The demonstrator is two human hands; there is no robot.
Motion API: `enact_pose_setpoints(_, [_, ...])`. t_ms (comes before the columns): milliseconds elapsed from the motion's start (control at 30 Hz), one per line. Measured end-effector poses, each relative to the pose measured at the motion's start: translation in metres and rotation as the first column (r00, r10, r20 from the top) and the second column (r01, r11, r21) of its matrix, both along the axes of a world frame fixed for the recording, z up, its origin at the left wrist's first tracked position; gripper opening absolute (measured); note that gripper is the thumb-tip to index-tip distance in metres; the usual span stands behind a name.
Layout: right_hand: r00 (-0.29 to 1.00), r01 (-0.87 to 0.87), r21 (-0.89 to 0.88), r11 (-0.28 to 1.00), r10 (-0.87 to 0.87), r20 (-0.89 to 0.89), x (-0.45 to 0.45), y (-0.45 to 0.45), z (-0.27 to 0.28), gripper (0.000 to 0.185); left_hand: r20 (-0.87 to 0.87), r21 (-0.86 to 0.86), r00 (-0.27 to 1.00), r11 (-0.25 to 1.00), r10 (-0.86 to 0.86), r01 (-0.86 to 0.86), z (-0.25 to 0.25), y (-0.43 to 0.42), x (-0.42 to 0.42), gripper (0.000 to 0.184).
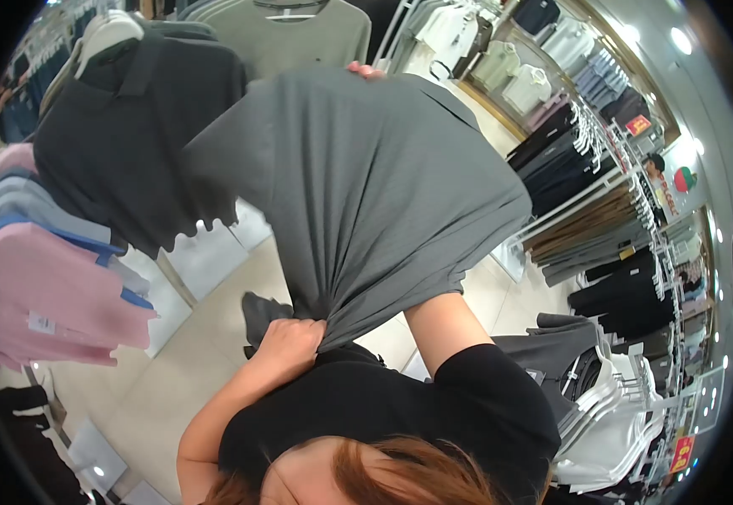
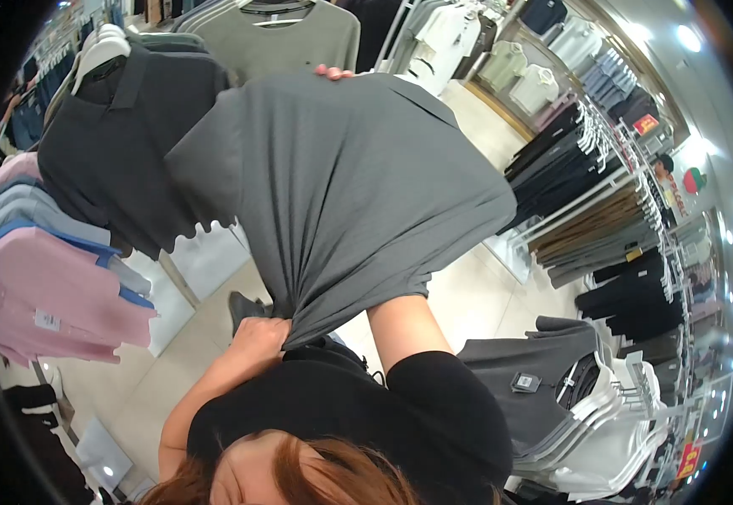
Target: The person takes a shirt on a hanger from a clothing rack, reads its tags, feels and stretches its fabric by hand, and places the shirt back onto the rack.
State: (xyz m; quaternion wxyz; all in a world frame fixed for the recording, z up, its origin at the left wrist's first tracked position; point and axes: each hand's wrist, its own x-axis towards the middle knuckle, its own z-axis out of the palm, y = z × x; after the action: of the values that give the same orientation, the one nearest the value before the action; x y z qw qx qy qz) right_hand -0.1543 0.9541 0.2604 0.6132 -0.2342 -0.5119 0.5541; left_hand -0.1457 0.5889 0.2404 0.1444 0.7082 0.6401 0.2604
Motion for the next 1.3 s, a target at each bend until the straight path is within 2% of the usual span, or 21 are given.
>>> enact_pose_setpoints(100, [0.996,0.025,0.010,1.000,-0.025,0.083,0.002,-0.001,-0.004,0.035,0.029,-0.010,0.998,0.999,-0.051,0.051,-0.012,-0.002,0.003,0.007])
enact_pose_setpoints(200, [0.979,0.050,0.050,0.997,-0.059,0.194,0.006,0.001,-0.008,0.037,0.148,0.002,0.988,0.999,-0.047,0.048,-0.016,-0.003,0.004,0.008])
enact_pose_setpoints(300, [0.911,0.065,0.172,0.983,-0.129,0.391,0.011,0.009,-0.010,0.039,0.370,-0.086,0.925,0.988,-0.086,0.126,-0.007,-0.009,-0.010,0.021])
enact_pose_setpoints(333, [0.865,0.060,0.235,0.970,-0.168,0.473,0.016,0.014,-0.008,0.039,0.461,-0.230,0.876,0.973,0.141,-0.035,-0.004,-0.019,-0.012,0.031])
enact_pose_setpoints(400, [0.722,0.010,0.352,0.936,-0.251,0.645,0.027,0.024,0.006,0.041,0.517,-0.527,0.635,0.798,0.574,-0.293,0.000,-0.039,-0.014,0.051])
enact_pose_setpoints(433, [0.633,-0.032,0.396,0.918,-0.288,0.719,0.033,0.028,0.015,0.041,0.588,-0.548,0.550,0.792,0.593,-0.269,-0.016,-0.047,-0.024,0.076])
enact_pose_setpoints(467, [0.537,-0.066,0.416,0.907,-0.319,0.781,0.038,0.024,0.026,0.041,0.783,-0.402,0.434,0.895,0.446,-0.194,-0.023,-0.049,-0.028,0.073])
enact_pose_setpoints(500, [0.437,-0.106,0.436,0.894,-0.352,0.828,0.043,0.021,0.037,0.041,0.815,-0.410,0.371,0.895,0.446,-0.175,-0.036,-0.050,-0.031,0.073])
enact_pose_setpoints(533, [0.431,-0.174,0.373,0.912,-0.270,0.861,0.038,0.029,0.037,0.045,0.844,-0.414,0.304,0.897,0.442,-0.154,-0.045,-0.052,-0.033,0.072])
enact_pose_setpoints(567, [0.337,-0.161,0.384,0.909,-0.315,0.887,0.040,0.032,0.034,0.047,0.845,-0.443,0.273,0.888,0.460,-0.126,-0.048,-0.053,-0.032,0.071])
enact_pose_setpoints(600, [0.240,-0.149,0.401,0.904,-0.360,0.901,0.040,0.015,0.055,0.048,0.846,-0.466,0.244,0.880,0.475,-0.097,-0.048,-0.050,-0.029,0.070])
enact_pose_setpoints(700, [0.209,-0.116,0.428,0.897,-0.399,0.893,0.033,0.001,0.063,0.049,0.849,-0.485,0.206,0.873,0.486,-0.058,-0.049,-0.047,-0.023,0.069])
enact_pose_setpoints(833, [0.309,-0.163,0.427,0.890,-0.365,0.878,0.026,0.007,0.062,0.051,0.864,-0.461,0.196,0.885,0.465,-0.069,-0.055,-0.051,-0.023,0.068])
enact_pose_setpoints(933, [0.316,-0.192,0.406,0.894,-0.335,0.887,0.021,0.008,0.064,0.051,0.855,-0.483,0.187,0.874,0.483,-0.050,-0.048,-0.050,-0.020,0.081])
enact_pose_setpoints(1033, [0.273,-0.190,0.430,0.882,-0.373,0.887,0.022,-0.004,0.073,0.050,0.841,-0.505,0.188,0.861,0.507,-0.061,-0.045,-0.050,-0.014,0.082])
enact_pose_setpoints(1133, [0.258,-0.170,0.455,0.874,-0.407,0.876,0.023,-0.007,0.073,0.051,0.862,-0.460,0.155,0.873,0.483,-0.161,-0.050,-0.055,-0.007,0.066])
enact_pose_setpoints(1233, [0.315,-0.164,0.433,0.886,-0.369,0.874,0.024,-0.002,0.074,0.051,0.845,-0.480,0.137,0.846,0.517,-0.233,-0.061,-0.062,-0.021,0.062])
enact_pose_setpoints(1300, [0.362,-0.177,0.420,0.890,-0.338,0.869,0.028,0.002,0.081,0.052,0.866,-0.470,0.022,0.827,0.500,-0.309,-0.073,-0.066,-0.035,0.059])
